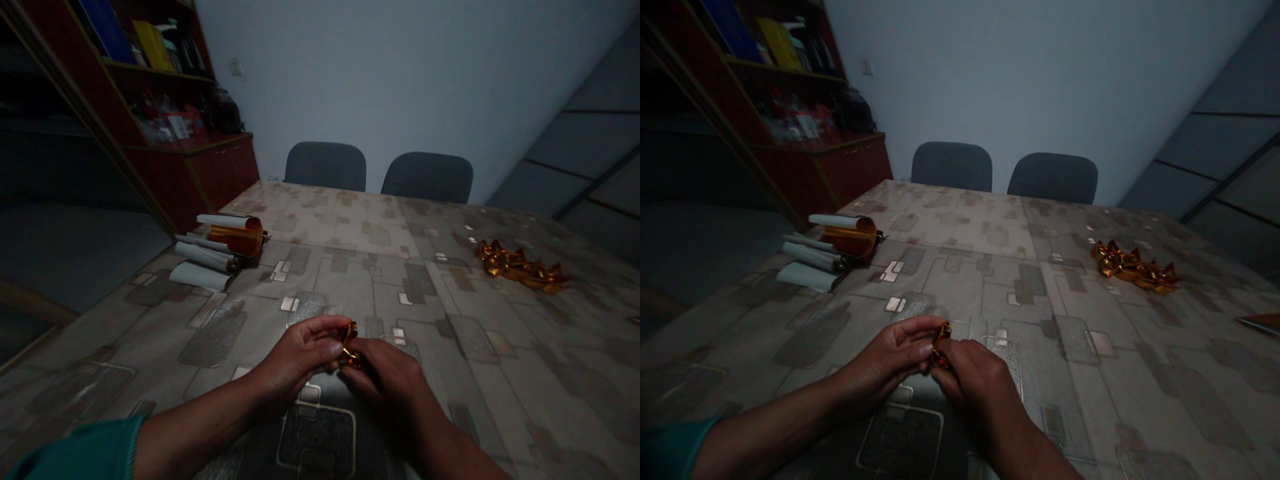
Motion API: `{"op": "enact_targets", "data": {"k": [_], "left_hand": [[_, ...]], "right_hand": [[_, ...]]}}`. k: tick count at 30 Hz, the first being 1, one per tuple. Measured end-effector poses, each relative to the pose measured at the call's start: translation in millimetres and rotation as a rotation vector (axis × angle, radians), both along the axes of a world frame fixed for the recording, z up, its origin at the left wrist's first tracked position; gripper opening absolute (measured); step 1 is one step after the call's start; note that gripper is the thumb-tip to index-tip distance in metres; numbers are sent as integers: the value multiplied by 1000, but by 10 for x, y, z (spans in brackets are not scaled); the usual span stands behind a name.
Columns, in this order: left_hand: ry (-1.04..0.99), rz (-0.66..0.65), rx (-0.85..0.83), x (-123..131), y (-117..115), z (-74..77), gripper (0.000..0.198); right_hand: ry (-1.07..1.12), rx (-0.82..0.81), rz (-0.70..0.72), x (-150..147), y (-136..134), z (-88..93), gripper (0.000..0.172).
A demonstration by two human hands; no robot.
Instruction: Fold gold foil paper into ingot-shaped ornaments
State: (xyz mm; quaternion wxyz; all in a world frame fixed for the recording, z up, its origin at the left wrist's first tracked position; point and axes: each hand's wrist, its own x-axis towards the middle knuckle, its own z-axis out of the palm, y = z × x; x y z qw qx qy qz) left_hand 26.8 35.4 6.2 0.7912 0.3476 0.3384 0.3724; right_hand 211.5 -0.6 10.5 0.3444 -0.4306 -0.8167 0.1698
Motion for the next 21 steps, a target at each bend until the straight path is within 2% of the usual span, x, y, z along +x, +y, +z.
{"op": "enact_targets", "data": {"k": [8,14,18,20,21], "left_hand": [[-43,-5,-76,-18,6,-46,45],[-38,-23,-121,-20,1,-15,50],[-72,-9,-151,-23,10,15,44],[-99,-20,-156,-26,13,20,42],[-112,-28,-152,-28,12,17,41]], "right_hand": [[14,-18,26,-14,3,26,18],[-4,-60,79,1,-2,26,21],[211,-210,35,32,-27,120,34],[428,-378,-71,36,-31,154,13],[540,-452,-117,32,-29,157,12]]}}
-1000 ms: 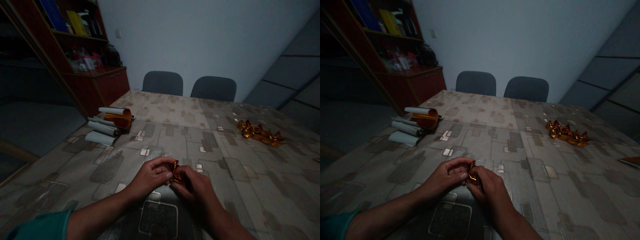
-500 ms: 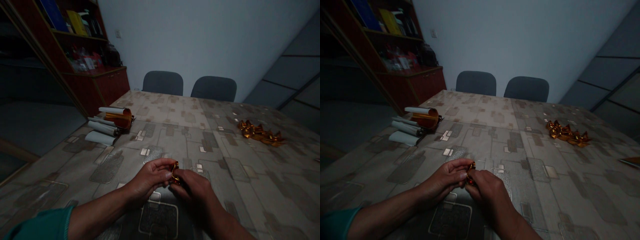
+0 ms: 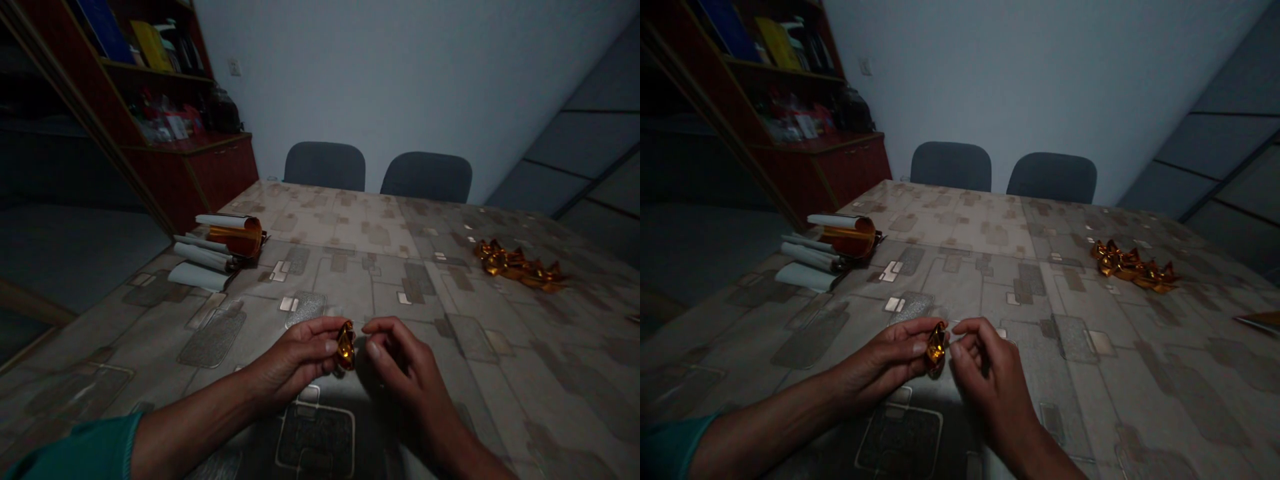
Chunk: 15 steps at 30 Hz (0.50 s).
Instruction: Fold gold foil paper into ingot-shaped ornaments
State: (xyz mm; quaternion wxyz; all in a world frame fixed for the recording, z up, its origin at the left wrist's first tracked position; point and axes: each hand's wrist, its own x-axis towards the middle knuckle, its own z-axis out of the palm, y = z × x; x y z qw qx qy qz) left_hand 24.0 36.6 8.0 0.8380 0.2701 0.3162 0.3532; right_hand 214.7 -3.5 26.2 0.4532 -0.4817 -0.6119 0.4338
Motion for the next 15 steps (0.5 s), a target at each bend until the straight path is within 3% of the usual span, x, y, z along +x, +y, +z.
{"op": "enact_targets", "data": {"k": [3,6,15], "left_hand": [[-21,-36,32,-4,-8,-15,42],[-13,-74,70,-3,-19,-21,44],[48,-134,125,3,-25,-19,44]], "right_hand": [[243,-214,96,-34,17,-53,22],[341,-332,149,-80,41,-141,30],[402,-367,97,-153,64,-206,37]]}}
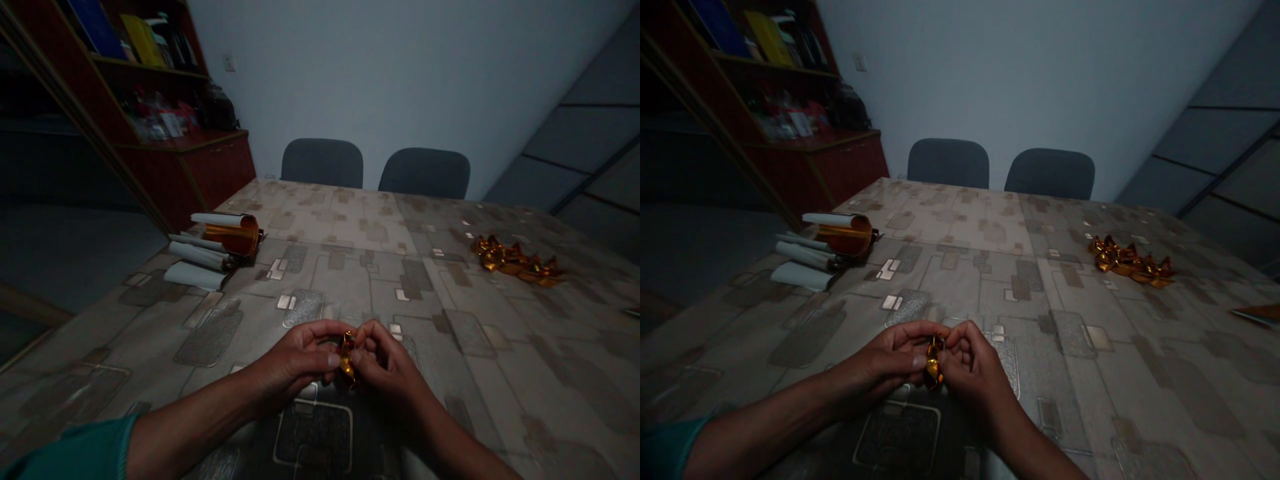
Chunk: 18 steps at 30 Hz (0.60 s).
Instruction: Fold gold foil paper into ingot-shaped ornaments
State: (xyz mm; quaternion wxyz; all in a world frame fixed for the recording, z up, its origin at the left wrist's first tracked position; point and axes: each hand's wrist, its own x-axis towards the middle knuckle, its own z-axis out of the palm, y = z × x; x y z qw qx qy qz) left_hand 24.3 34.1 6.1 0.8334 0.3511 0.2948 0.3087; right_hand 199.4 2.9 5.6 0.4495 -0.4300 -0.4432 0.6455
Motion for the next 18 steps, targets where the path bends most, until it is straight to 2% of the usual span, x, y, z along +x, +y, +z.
{"op": "enact_targets", "data": {"k": [6,13,18], "left_hand": [[37,-29,12,-8,10,-11,48],[-21,-8,2,-16,21,54,46],[-41,-5,14,-22,20,38,48]], "right_hand": [[28,-11,7,-18,-8,-10,36],[127,0,68,73,-32,27,24],[187,-31,89,69,-34,23,27]]}}
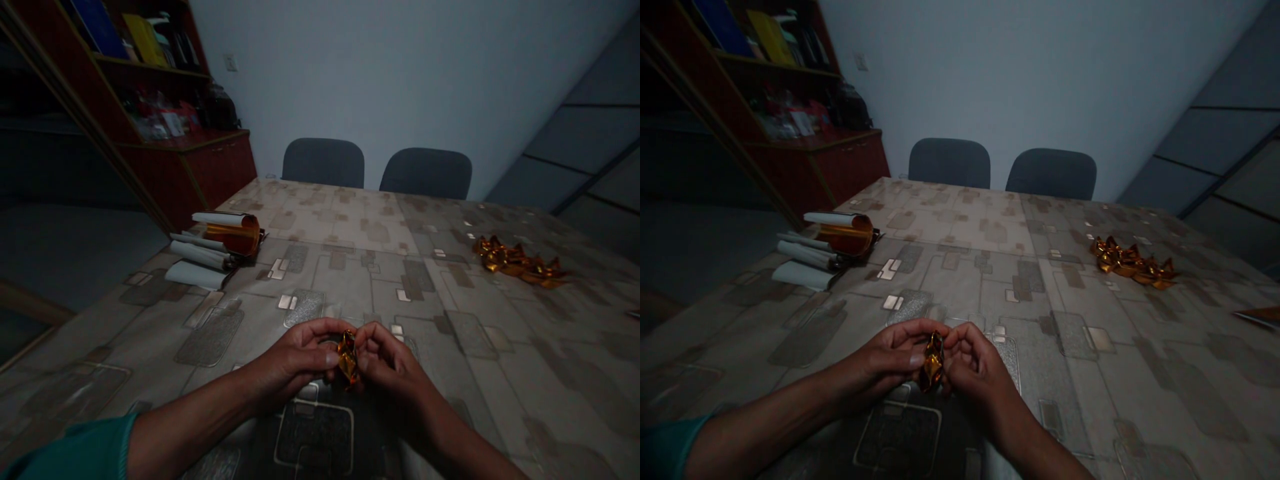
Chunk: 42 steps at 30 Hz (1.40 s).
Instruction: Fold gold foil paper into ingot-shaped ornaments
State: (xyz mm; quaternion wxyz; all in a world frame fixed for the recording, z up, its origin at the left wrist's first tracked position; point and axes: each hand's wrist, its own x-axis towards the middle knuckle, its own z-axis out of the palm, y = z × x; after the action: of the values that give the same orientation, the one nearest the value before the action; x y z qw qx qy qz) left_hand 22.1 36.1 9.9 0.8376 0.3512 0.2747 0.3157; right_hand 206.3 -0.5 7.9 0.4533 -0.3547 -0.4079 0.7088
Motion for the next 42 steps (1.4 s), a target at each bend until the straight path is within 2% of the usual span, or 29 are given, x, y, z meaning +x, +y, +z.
{"op": "enact_targets", "data": {"k": [9,17,22,28,30,35,42], "left_hand": [[17,-27,32,6,-6,-13,49],[41,-11,86,26,9,-132,42],[44,44,18,19,-24,-43,39],[91,79,-56,-2,-37,61,32],[121,56,-62,-8,-35,54,30],[102,-111,-65,-15,-47,27,32],[70,-153,-75,-7,-58,-33,36]], "right_hand": [[-71,-37,-13,-52,25,-12,35],[-187,-11,-77,-98,25,-10,29],[-209,17,-139,-106,20,13,25],[-123,68,-160,-70,20,59,33],[-116,75,-164,-68,15,73,33],[-132,84,-135,-66,13,58,33],[-165,64,-113,-88,1,22,31]]}}
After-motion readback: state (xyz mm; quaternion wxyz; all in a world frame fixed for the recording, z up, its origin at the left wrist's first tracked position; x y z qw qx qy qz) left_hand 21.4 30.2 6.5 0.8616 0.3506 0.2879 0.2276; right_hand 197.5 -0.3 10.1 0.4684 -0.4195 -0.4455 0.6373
